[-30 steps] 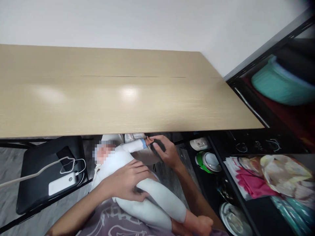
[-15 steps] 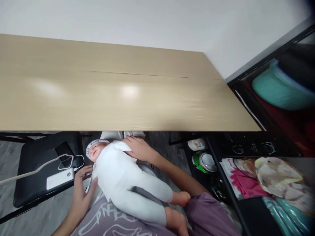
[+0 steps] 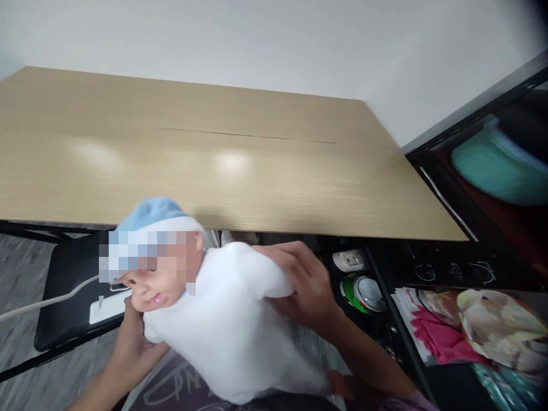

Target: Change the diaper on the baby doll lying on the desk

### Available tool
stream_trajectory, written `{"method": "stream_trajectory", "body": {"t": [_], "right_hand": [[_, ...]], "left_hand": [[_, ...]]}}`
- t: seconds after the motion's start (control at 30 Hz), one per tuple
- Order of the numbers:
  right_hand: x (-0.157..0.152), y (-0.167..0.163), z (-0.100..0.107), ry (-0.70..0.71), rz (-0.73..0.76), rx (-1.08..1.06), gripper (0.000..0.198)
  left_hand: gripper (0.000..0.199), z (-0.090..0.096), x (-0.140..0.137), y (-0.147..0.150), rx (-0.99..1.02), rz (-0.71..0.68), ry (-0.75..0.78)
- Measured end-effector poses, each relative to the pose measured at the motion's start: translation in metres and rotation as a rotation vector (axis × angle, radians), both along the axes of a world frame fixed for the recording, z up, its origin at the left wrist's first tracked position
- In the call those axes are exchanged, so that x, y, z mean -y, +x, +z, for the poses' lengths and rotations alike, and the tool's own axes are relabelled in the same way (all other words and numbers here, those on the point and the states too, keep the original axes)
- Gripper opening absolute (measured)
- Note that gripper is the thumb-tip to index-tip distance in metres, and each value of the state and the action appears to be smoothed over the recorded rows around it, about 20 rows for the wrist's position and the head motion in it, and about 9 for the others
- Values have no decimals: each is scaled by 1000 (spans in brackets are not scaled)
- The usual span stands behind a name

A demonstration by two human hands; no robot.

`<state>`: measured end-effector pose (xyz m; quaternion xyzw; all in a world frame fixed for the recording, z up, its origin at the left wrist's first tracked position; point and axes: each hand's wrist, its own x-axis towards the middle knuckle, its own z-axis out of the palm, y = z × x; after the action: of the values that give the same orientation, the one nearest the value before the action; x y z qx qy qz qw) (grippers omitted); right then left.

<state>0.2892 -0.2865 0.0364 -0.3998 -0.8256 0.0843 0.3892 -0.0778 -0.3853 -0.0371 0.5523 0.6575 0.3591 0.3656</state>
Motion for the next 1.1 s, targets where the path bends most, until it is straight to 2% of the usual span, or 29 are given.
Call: {"method": "stream_trajectory", "body": {"t": [0.07, 0.1, 0.17, 0.27, 0.37, 0.47, 0.6, 0.8, 1.1], "right_hand": [[4, 21, 8, 41, -99, -1, 53], [1, 30, 9, 46, -150, 10, 52], [-12, 43, 4, 16, -249, 39, 44], [-47, 55, -15, -64, -382, 76, 33], [-85, 61, -36, -118, -460, 94, 33], [-117, 63, -53, -173, -473, 121, 39], [-156, 64, -67, -201, -438, 190, 44], [-218, 66, -81, -165, -439, 235, 46], [-321, 72, -88, -119, -448, 330, 55]], "left_hand": [[63, 27, -35, 1, -125, -150, 79], [56, 40, -57, 4, -176, -250, 112], [51, 62, -104, 15, -249, -341, 155], [54, 78, -176, 37, -297, -439, 181], [52, 74, -238, 50, -307, -488, 157], [56, 63, -284, 50, -320, -462, 147], [54, 50, -324, 43, -441, -460, 173], [59, 35, -376, 40, -776, -497, 342], [58, 25, -475, 45, -846, -457, 383]]}}
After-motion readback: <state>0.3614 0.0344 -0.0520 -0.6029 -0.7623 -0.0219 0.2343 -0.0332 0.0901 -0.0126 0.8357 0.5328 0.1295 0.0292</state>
